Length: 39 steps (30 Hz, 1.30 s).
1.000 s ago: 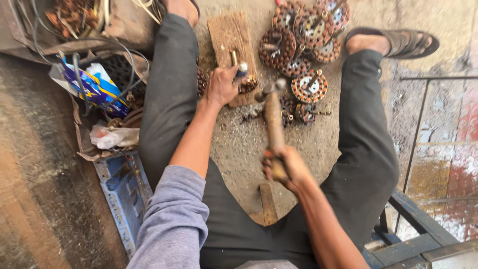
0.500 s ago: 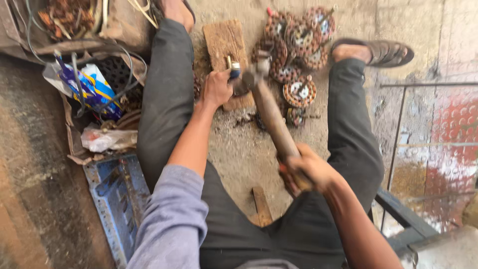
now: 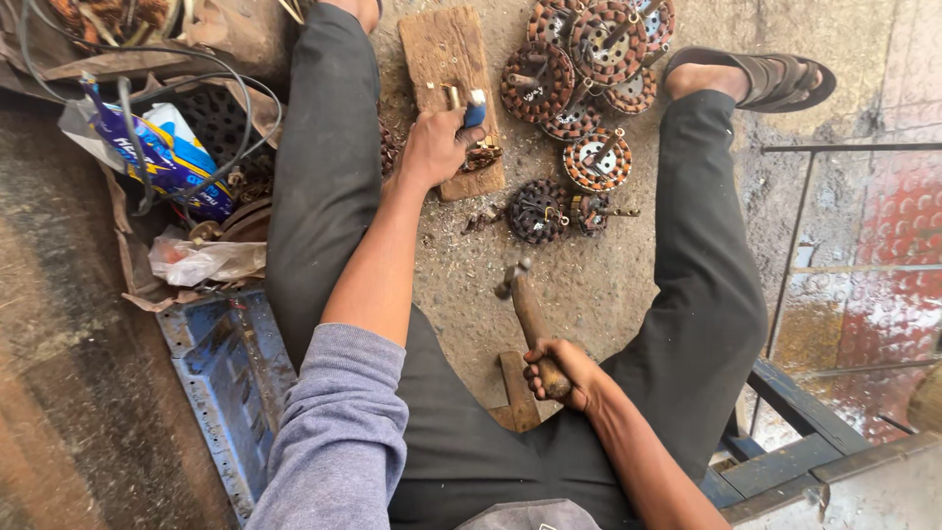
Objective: The person sits on the ground and uses a hammer and a chisel to strike and separate parts of circular electrical components placed on a wooden block. The person repeatedly hammers the components to break them apart.
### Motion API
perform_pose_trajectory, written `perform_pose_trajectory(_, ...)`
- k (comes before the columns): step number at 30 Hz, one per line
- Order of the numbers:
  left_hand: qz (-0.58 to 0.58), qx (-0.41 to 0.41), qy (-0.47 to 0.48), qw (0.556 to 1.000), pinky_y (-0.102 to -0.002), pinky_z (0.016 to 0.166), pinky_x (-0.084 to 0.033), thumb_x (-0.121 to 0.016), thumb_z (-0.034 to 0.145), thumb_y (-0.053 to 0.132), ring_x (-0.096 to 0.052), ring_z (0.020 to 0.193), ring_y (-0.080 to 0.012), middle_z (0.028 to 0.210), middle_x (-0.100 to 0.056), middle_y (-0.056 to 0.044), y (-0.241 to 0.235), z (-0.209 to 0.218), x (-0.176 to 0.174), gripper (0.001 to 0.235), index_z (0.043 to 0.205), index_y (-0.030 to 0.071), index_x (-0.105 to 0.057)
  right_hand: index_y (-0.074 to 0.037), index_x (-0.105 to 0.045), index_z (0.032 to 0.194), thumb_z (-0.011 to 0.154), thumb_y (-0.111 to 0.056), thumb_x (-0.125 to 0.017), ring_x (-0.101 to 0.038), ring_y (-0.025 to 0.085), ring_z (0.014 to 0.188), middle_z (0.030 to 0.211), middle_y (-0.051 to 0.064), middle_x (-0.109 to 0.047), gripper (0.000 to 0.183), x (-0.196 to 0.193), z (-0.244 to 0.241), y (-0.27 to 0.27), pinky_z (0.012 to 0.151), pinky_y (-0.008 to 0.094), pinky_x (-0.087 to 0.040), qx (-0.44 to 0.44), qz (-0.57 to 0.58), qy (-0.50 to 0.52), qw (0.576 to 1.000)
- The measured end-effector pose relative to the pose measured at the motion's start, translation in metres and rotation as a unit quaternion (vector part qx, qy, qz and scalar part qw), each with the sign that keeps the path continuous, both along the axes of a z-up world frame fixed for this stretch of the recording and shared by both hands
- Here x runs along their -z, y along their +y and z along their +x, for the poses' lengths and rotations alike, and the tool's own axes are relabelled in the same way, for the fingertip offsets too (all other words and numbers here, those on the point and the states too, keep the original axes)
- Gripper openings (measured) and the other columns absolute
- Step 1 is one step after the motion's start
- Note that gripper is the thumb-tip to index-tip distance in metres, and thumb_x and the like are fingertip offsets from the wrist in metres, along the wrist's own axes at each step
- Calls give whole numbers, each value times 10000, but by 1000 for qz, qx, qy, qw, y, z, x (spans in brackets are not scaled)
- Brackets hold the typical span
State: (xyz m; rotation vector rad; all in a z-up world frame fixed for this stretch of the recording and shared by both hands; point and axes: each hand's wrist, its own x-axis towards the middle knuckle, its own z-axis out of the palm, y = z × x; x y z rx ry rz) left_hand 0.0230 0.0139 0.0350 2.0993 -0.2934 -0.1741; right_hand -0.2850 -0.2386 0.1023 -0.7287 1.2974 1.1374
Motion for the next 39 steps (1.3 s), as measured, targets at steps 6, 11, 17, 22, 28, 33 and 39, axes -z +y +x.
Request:
perform_pose_trajectory(6, -15, -3, 13, 1000, -479, 729, -553, -751, 947, 285, -729, 838, -398, 882, -722, -233, 1, -4, -8, 237, 1079, 88, -754, 2, -540, 938, 858, -140, -553, -560, 211, 494, 654, 87, -541, 164, -28, 22, 2, 417, 354, -499, -55, -65, -109, 990)
perform_pose_trajectory(11, 4, 7, 44, 999, -465, 720, -574, -719, 964, 293, -768, 773, -310, 852, -770, -170, -3, 0, -4, 215, 1106, 139, -770, 10, -527, 943, 847, -112, -570, -571, 220, 489, 673, 91, -553, 162, -82, 50, 2, 411, 365, -508, -66, -74, -178, 979)
perform_pose_trajectory(17, 14, -2, -25, 1000, -438, 642, -595, -735, 965, 268, -762, 723, -269, 824, -772, -137, -1, -8, 17, 185, 1112, 178, -801, 2, -534, 909, 800, -109, -622, -579, 227, 439, 635, 106, -565, 179, -175, 78, -9, 374, 370, -522, -89, -83, -289, 950)
perform_pose_trajectory(22, 25, 17, -10, 999, -416, 606, -608, -683, 1023, 241, -754, 682, -244, 835, -773, -99, -4, -13, 19, 135, 1072, 145, -763, 18, -585, 893, 799, -58, -688, -626, 201, 475, 637, 91, -600, 158, -243, 96, -10, 398, 321, -510, -141, -126, -479, 857)
perform_pose_trajectory(28, 52, 28, -77, 995, -419, 618, -613, -645, 1015, 160, -739, 667, -266, 820, -761, -120, -7, -16, 40, 195, 1186, 146, -736, -3, -556, 949, 825, -61, -692, -524, 147, 472, 636, 46, -555, 193, -196, 155, 62, 392, 307, -415, -270, -192, -413, 849)
perform_pose_trajectory(33, 71, 5, -148, 986, -425, 594, -597, -666, 957, 177, -726, 657, -276, 773, -733, -134, -10, -17, 43, 318, 1272, 191, -708, 9, -536, 968, 767, -95, -650, -604, 209, 441, 705, 113, -620, 253, -269, 161, 8, 360, 359, -495, -291, -189, -362, 865)
perform_pose_trajectory(39, 95, 37, -46, 994, -390, 479, -561, -546, 1017, 83, -648, 516, -246, 671, -667, -101, -16, -14, 53, 301, 1273, 149, -688, -1, -627, 996, 783, -119, -690, -647, 231, 653, 831, 122, -624, 251, -174, 123, -11, 515, 367, -541, -135, -394, -538, 733)
